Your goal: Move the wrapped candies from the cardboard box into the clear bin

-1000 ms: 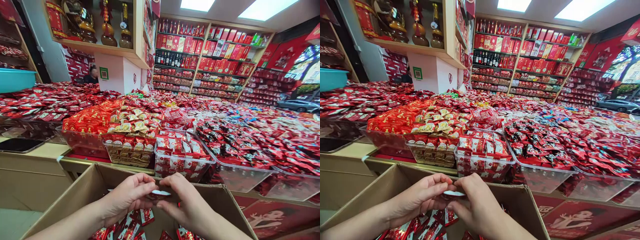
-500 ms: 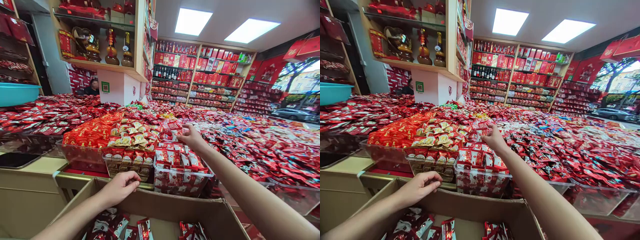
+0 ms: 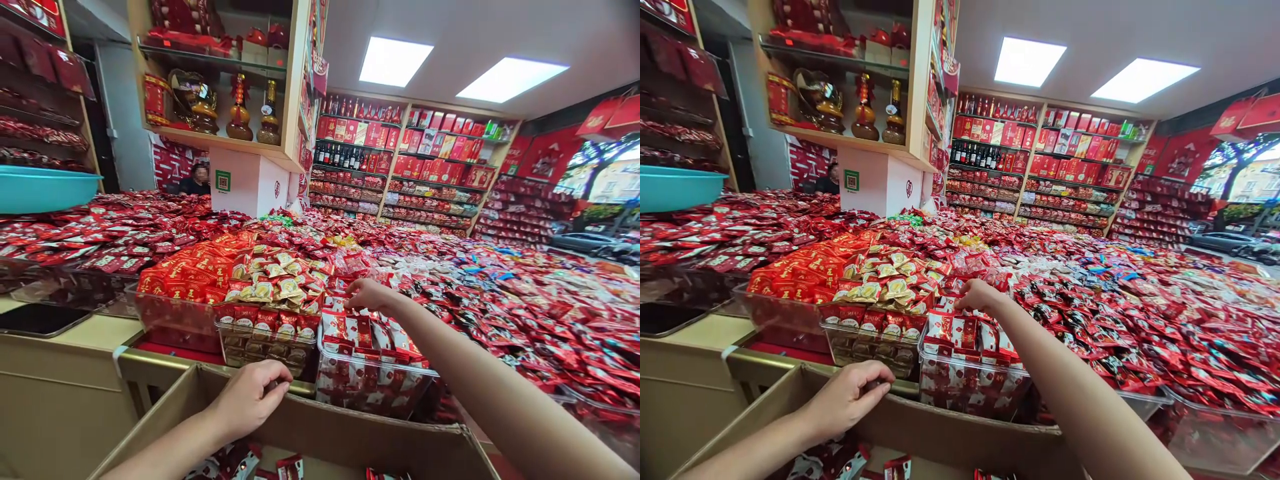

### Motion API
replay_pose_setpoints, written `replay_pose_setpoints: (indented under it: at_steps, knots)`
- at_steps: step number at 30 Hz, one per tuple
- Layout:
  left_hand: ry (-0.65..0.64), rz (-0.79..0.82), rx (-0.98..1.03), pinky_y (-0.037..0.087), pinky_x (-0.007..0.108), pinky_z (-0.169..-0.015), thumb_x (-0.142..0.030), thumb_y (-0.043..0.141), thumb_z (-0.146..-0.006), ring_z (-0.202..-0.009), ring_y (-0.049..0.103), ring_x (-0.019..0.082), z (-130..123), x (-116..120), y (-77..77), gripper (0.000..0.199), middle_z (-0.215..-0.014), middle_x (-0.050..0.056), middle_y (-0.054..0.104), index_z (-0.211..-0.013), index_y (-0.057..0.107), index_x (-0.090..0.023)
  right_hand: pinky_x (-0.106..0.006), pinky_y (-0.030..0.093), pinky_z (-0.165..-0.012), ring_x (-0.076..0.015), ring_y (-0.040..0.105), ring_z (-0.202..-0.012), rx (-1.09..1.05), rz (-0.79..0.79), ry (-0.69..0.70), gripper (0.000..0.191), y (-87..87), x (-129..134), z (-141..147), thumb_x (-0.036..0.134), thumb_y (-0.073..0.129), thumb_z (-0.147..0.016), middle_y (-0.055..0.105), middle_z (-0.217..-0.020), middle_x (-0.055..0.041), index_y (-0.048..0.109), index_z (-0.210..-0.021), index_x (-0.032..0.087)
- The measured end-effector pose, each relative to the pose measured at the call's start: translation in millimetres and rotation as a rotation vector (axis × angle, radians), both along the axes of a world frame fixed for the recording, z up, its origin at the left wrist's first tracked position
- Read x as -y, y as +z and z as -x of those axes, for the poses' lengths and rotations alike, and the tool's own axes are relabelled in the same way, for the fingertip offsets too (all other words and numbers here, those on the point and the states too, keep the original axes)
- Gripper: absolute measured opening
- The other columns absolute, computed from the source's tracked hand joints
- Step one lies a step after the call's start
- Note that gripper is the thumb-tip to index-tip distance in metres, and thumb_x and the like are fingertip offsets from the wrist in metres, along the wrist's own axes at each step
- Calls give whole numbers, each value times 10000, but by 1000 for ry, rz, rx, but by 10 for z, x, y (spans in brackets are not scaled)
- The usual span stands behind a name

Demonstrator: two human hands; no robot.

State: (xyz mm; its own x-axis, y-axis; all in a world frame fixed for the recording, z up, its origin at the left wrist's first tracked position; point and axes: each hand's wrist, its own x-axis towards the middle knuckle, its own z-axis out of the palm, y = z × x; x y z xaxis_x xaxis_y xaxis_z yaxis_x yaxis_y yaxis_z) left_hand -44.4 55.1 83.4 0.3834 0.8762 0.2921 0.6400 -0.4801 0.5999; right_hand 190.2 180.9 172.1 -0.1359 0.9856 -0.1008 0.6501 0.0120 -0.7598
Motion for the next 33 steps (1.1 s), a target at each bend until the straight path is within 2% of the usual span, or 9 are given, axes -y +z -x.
replay_pose_setpoints:
  at_steps: [5,12,20,25,28,30,32,33]
  knots:
    - [1,-38,-38,358,222,-601,-269,427,-754,-671,530,147,-3,-3,-15,171,-710,7,605,-754,589,-215,-170,406,-444,-77,522,-471,6,4,6,321,-71,-42,74,80,601,-596,552,-503,41,524,-905,121]
    - [-14,-100,-87,363,218,-593,-263,420,-763,-663,533,141,-12,-6,-31,170,-706,7,605,-759,583,-214,-153,312,-397,-46,428,-450,97,-38,80,233,-64,-141,80,87,655,-517,529,-515,48,590,-738,123]
    - [-11,-152,-156,375,214,-608,-206,417,-750,-682,531,127,-13,-30,-91,154,-739,-8,602,-775,569,-209,-174,332,-429,-81,477,-561,169,-61,87,470,-69,-140,50,198,668,-543,606,-778,-48,545,-989,115]
    - [-11,-173,-168,381,210,-607,-208,414,-756,-687,538,121,-11,-45,-111,154,-747,-11,604,-789,564,-212,-201,364,-474,-100,495,-572,168,-154,87,357,-61,-124,39,206,652,-556,603,-751,-53,589,-895,110]
    - [-21,-183,-177,387,211,-624,-212,416,-758,-697,544,120,-12,-53,-117,156,-751,-9,611,-790,569,-206,-204,365,-514,-95,483,-601,145,-276,53,235,57,31,58,238,595,-623,585,-752,-49,587,-821,112]
    - [-29,-190,-192,390,211,-634,-213,421,-759,-705,547,120,-20,-55,-121,159,-762,-7,617,-802,573,-200,-200,364,-528,-84,470,-601,65,-371,79,194,164,285,83,263,545,-672,572,-741,-38,570,-799,118]
    - [-31,-198,-205,393,211,-644,-216,425,-759,-725,552,121,-36,-53,-128,166,-787,-4,624,-819,578,-196,-197,372,-527,-78,468,-583,-82,-385,256,183,239,642,107,278,525,-690,567,-700,-20,564,-783,125]
    - [-31,-200,-209,395,211,-653,-219,426,-760,-740,554,122,-46,-53,-134,170,-805,-2,626,-827,580,-195,-197,379,-530,-78,474,-578,-127,-298,424,175,241,835,117,280,526,-689,565,-677,-8,571,-772,133]
